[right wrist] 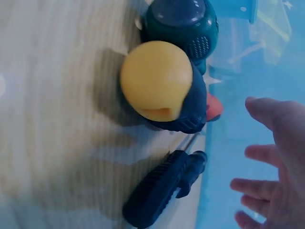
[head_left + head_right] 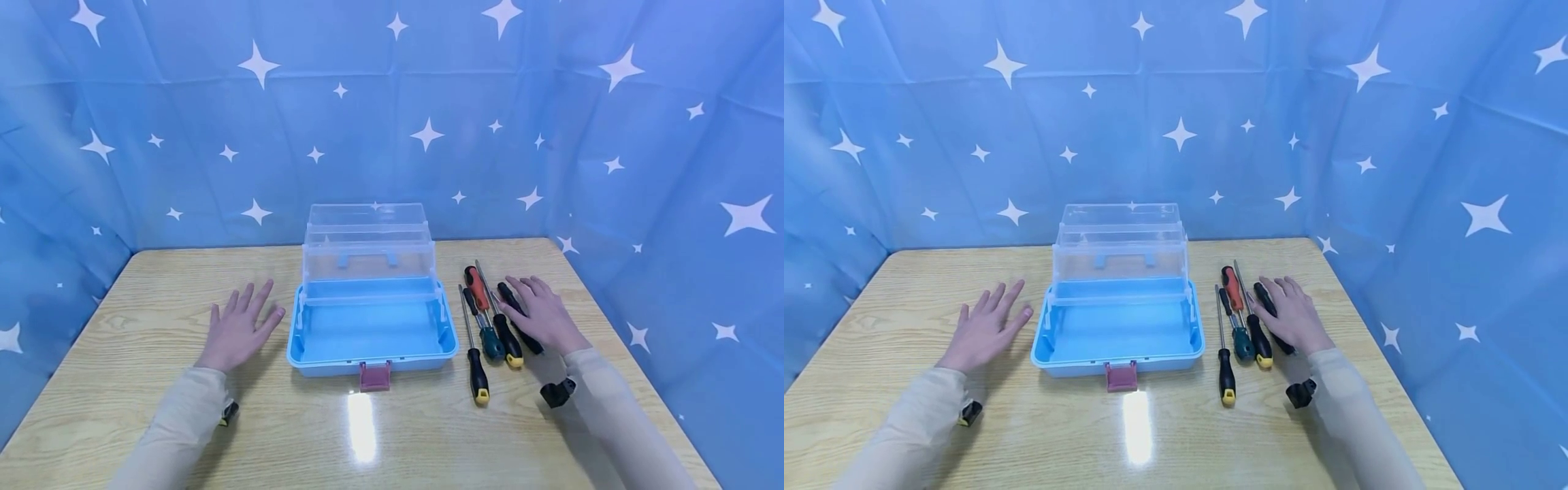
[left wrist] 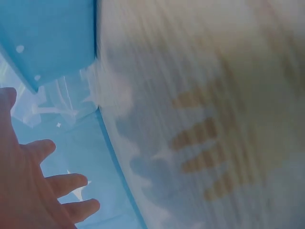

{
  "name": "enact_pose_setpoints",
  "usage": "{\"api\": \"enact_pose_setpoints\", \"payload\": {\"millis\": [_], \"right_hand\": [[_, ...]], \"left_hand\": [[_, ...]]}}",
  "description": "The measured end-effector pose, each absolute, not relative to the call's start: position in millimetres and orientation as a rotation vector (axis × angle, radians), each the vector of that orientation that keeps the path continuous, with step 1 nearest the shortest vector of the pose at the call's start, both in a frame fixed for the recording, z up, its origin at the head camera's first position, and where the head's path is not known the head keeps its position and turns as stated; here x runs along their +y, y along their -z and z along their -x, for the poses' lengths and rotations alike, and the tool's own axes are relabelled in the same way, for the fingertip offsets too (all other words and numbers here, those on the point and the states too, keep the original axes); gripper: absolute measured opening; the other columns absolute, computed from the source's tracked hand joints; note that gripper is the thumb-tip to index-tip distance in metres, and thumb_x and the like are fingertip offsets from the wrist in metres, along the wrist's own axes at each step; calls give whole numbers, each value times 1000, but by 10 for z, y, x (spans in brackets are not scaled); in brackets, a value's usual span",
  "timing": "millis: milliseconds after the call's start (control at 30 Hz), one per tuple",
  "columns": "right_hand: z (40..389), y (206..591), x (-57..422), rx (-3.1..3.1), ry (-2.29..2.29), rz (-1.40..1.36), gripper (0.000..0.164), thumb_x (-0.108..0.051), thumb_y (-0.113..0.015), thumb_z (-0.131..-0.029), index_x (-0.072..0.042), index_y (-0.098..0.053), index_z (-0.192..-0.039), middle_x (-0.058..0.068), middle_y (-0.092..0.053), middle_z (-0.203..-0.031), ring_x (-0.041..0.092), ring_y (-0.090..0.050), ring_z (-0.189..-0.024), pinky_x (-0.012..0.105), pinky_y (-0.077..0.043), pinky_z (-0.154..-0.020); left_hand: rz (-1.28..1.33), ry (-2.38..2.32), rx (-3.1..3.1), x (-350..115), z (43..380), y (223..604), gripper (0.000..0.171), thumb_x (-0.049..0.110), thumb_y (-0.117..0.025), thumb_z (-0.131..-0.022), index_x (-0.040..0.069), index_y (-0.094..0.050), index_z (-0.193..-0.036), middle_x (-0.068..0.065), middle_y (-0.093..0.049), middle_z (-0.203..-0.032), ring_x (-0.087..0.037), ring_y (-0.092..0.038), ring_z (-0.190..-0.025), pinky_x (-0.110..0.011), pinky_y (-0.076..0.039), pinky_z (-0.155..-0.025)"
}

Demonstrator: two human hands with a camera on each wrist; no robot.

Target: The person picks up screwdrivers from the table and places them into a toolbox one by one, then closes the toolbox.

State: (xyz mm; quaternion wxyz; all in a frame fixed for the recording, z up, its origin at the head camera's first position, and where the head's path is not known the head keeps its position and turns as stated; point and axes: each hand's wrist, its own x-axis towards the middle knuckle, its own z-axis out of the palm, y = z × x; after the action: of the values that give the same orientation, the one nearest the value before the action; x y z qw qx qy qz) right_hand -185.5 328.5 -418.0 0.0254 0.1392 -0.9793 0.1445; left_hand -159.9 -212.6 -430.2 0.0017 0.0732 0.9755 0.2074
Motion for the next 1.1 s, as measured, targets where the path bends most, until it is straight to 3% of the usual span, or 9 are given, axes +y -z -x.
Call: {"api": "enact_pose_setpoints", "payload": {"millis": [167,333,767,1100], "right_hand": [[1814,4211,3267,-2984,-438,-437,61,-32,-60,-96,4,-43,-141,33,-49,-129,50,-41,-120,64,-34,-96],[1753,4217,3231,-2963,-457,-416,55,-31,-63,-93,8,-53,-131,31,-56,-119,49,-48,-111,63,-41,-88],[1621,4289,3171,-2923,-600,-405,40,-20,-66,-90,9,-60,-117,21,-63,-98,34,-61,-85,51,-50,-72],[1523,4398,3102,-2923,-662,-338,27,-11,-70,-87,7,-63,-106,10,-63,-84,21,-58,-71,42,-50,-64]], "left_hand": [[-265,-685,3033,-2062,1563,4331,72,58,-30,-100,15,-18,-156,-28,-17,-154,-54,-12,-137,-73,0,-103],[-285,-733,3017,-1995,1522,4341,71,57,-31,-100,16,-17,-156,-27,-19,-154,-54,-14,-137,-72,-2,-104],[-365,-793,3009,-1825,1417,4354,71,54,-37,-100,14,-18,-156,-26,-23,-153,-50,-19,-138,-71,-6,-105],[-448,-869,2960,-1757,1351,4377,81,53,-44,-98,7,-10,-156,-25,-19,-155,-44,-21,-139,-69,-8,-106]]}}
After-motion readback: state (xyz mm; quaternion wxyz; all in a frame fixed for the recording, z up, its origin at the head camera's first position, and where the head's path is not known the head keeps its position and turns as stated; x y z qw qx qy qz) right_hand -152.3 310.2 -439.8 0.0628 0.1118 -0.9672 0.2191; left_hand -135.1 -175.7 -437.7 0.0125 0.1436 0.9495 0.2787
